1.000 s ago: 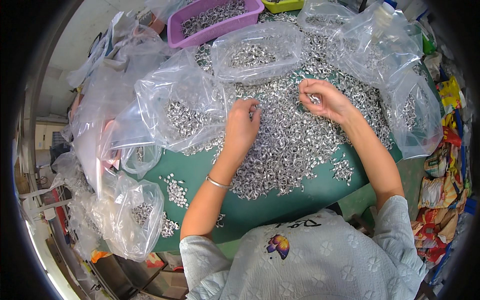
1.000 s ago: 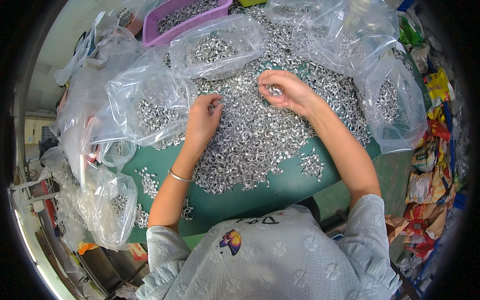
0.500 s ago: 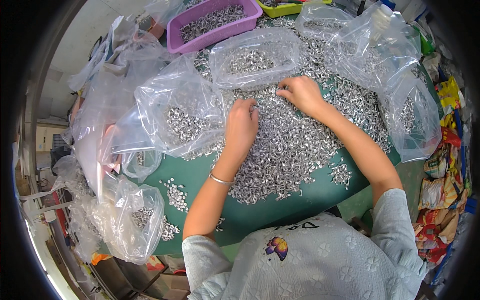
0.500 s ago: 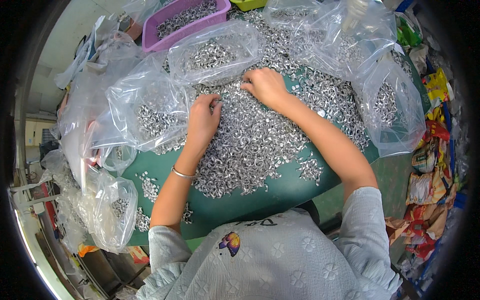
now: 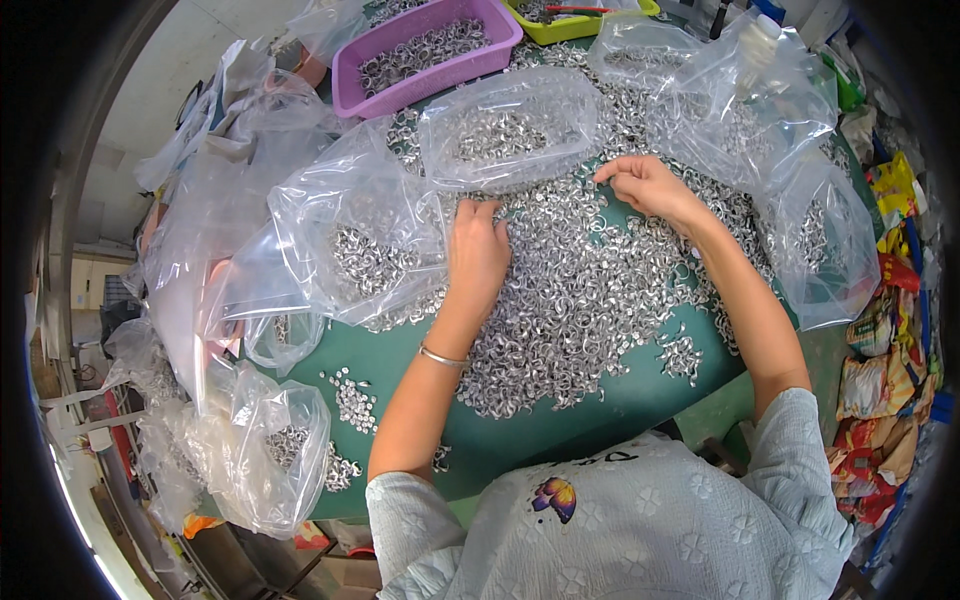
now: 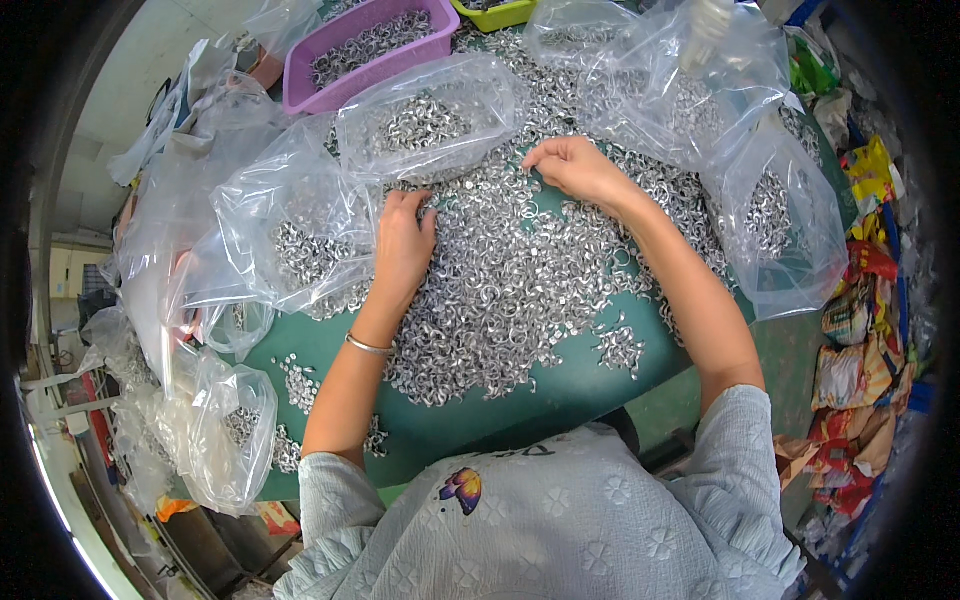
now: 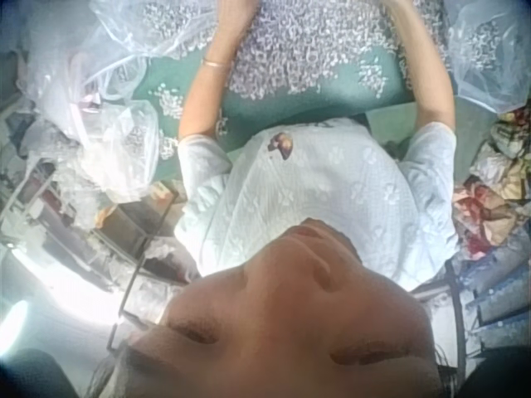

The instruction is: The person sorts through a pile of small metal decorative parts on a table, picking them up by hand and placing them into different plastic bags.

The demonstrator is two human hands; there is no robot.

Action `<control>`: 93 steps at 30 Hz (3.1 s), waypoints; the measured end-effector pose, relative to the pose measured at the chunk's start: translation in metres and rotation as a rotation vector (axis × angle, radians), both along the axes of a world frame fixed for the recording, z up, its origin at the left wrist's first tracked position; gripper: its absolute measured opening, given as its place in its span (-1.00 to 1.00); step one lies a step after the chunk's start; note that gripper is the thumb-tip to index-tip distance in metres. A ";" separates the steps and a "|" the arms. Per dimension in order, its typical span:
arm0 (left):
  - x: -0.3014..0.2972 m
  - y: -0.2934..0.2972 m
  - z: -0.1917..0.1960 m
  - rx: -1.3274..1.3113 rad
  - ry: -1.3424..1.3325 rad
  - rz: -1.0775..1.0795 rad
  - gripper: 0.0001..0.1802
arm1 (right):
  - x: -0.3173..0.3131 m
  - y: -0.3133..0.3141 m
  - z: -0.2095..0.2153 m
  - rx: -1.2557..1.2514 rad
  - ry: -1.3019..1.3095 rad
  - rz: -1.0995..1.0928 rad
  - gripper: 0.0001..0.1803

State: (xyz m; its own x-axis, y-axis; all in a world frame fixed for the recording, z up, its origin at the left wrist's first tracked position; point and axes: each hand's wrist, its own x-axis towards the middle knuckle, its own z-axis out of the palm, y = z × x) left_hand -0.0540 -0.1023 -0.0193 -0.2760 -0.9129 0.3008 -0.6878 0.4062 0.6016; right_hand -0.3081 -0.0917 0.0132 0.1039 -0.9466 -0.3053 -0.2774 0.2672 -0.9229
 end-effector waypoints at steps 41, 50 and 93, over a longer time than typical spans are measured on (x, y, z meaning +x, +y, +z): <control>0.025 0.086 0.061 1.410 1.302 -0.165 -0.72 | 0.044 0.064 0.015 0.192 -0.746 -0.172 -0.77; -0.020 0.158 0.048 1.869 1.625 0.155 -0.68 | 0.090 0.150 0.042 -0.728 0.156 0.531 -0.91; 0.047 0.152 0.037 0.173 0.099 0.303 -0.87 | 0.047 0.127 0.013 -0.161 -0.257 -0.152 -0.89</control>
State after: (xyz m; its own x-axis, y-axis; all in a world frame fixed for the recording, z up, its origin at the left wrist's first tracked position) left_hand -0.0073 0.0500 0.0179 0.0372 -0.9885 0.1468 -0.6963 0.0797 0.7133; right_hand -0.2616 0.0350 0.0263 0.0118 -0.9911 -0.1330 0.0016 0.1330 -0.9911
